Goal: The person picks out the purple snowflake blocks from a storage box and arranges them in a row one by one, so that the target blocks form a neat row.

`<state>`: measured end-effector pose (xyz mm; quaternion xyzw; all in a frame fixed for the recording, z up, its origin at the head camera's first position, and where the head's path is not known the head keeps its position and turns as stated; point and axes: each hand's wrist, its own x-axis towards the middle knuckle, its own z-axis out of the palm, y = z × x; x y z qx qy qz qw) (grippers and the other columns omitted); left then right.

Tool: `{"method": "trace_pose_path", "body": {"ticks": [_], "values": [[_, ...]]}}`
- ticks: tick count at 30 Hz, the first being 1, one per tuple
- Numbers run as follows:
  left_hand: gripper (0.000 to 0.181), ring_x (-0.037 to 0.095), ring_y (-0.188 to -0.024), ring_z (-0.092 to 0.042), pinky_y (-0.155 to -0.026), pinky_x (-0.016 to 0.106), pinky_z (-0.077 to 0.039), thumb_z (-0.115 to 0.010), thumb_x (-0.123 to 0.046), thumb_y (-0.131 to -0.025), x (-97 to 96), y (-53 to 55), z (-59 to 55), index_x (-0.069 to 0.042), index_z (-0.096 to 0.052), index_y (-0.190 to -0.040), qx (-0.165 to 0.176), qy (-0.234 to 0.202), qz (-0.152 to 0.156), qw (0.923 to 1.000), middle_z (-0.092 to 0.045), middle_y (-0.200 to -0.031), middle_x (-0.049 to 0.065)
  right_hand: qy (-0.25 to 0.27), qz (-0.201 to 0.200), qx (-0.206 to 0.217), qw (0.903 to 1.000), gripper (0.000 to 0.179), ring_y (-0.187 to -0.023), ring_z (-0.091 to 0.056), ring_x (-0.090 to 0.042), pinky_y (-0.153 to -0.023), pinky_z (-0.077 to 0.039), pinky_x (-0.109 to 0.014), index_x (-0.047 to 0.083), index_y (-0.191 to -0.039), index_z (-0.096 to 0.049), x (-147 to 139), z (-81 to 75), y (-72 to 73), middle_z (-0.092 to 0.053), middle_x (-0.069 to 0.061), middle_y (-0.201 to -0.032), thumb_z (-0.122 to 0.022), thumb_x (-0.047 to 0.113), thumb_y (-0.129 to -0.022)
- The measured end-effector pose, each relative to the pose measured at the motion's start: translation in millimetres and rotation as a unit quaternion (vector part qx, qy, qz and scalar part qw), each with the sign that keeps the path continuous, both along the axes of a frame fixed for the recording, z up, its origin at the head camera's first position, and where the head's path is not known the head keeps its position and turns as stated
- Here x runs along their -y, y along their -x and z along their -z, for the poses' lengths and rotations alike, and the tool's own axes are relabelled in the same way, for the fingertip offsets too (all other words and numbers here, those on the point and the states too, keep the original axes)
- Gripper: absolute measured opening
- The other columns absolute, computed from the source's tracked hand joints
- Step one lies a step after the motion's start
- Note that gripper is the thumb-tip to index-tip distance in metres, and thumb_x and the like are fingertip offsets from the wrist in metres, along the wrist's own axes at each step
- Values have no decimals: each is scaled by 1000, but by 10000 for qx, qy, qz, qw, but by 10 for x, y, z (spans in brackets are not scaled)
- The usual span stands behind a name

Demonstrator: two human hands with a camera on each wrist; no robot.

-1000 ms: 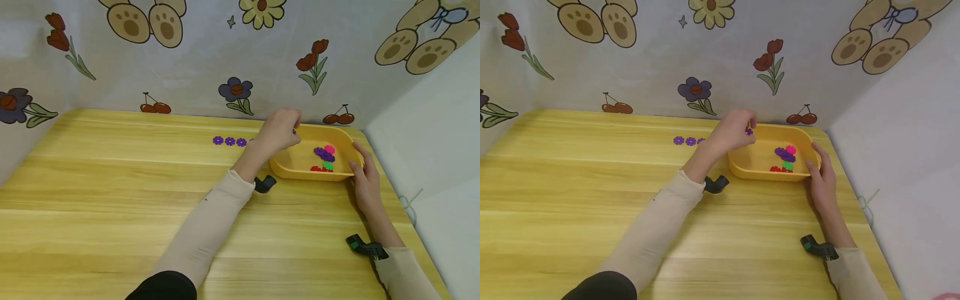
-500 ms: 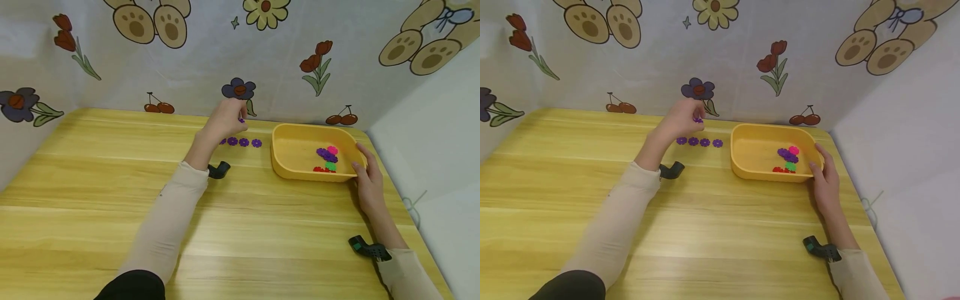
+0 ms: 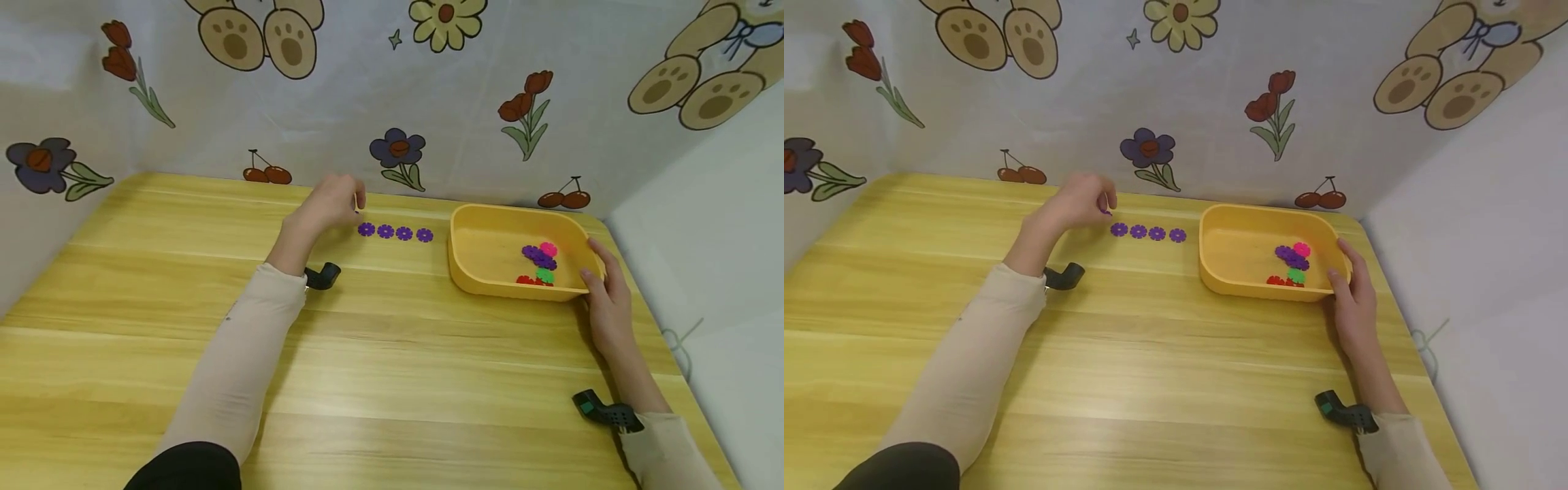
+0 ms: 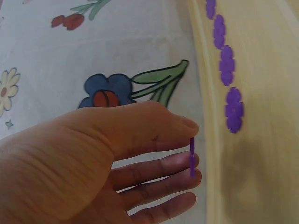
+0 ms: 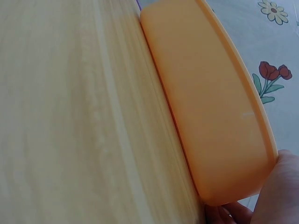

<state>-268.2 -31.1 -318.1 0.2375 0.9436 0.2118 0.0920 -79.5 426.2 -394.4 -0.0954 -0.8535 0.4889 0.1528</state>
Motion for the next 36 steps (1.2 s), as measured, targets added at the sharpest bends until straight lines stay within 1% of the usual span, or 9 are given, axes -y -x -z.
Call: {"method": "trace_pose_path", "body": {"ticks": [3,7,11,14,19,22,28,33,36], "values": [[17,30,-96,-58,-87,43,-51,-73,-3,-90,18,24,78,1,-73,-107,210,77,50,9997,-67,-106,16,47,9,-45,10000,51,-145,-38,-9,-96,-42,-3,27,-164,-38,-1,13,0,-29,3,-172,-42,21,-113],[15,31,-97,-57,-86,43,-50,-74,-1,-88,54,49,162,0,-73,-102,346,161,61,9993,-66,-107,15,150,-58,-110,9998,51,-143,-42,-10,-94,-45,-4,26,-164,-38,2,12,7,-29,1,-172,-43,19,-113],[18,31,-99,-57,-88,43,-50,-78,-2,-88,67,61,183,-1,-72,-105,510,270,102,9983,-65,-108,16,61,-64,-33,10000,52,-147,-37,-11,-95,-43,-3,27,-165,-37,10,0,7,-27,1,-173,-41,20,-114],[17,31,-100,-58,-90,44,-51,-78,-4,-91,74,68,184,-1,-72,-106,618,247,79,9977,-65,-110,17,-37,-32,19,10000,52,-150,-33,-11,-98,-41,-3,28,-165,-36,12,1,8,-27,2,-173,-40,21,-114],[10,32,-101,-57,-92,44,-51,-73,-4,-96,101,77,196,0,-72,-105,594,153,-133,9980,-65,-110,18,-14,-67,-6,10000,52,-152,-30,-10,-100,-40,-3,27,-165,-35,9,11,2,-27,2,-173,-40,21,-114],[10,32,-100,-56,-91,44,-50,-73,-3,-95,109,87,213,0,-73,-105,553,131,-217,9981,-65,-109,17,27,-88,-28,10000,52,-151,-30,-10,-99,-41,-3,27,-165,-36,8,18,-6,-26,2,-173,-40,21,-114],[11,31,-100,-55,-91,44,-49,-73,-1,-93,112,92,226,0,-72,-103,459,74,-258,9986,-65,-108,17,33,-65,-61,10000,52,-152,-29,-10,-99,-40,-3,26,-165,-36,4,18,-8,-27,2,-173,-40,20,-113],[8,31,-101,-54,-93,45,-48,-71,-8,-97,122,85,220,-1,-72,-101,363,2,-468,9982,-63,-110,16,-35,-30,-30,10000,52,-153,-28,-10,-101,-39,-3,27,-165,-36,-1,12,-6,-27,2,-173,-40,20,-113],[13,31,-101,-54,-91,45,-48,-71,-14,-99,113,73,214,-1,-71,-98,305,-191,-664,9971,-62,-109,16,-26,-38,-18,10000,52,-153,-29,-11,-100,-40,-3,27,-165,-36,-2,14,-8,-27,2,-173,-40,21,-114]]}}
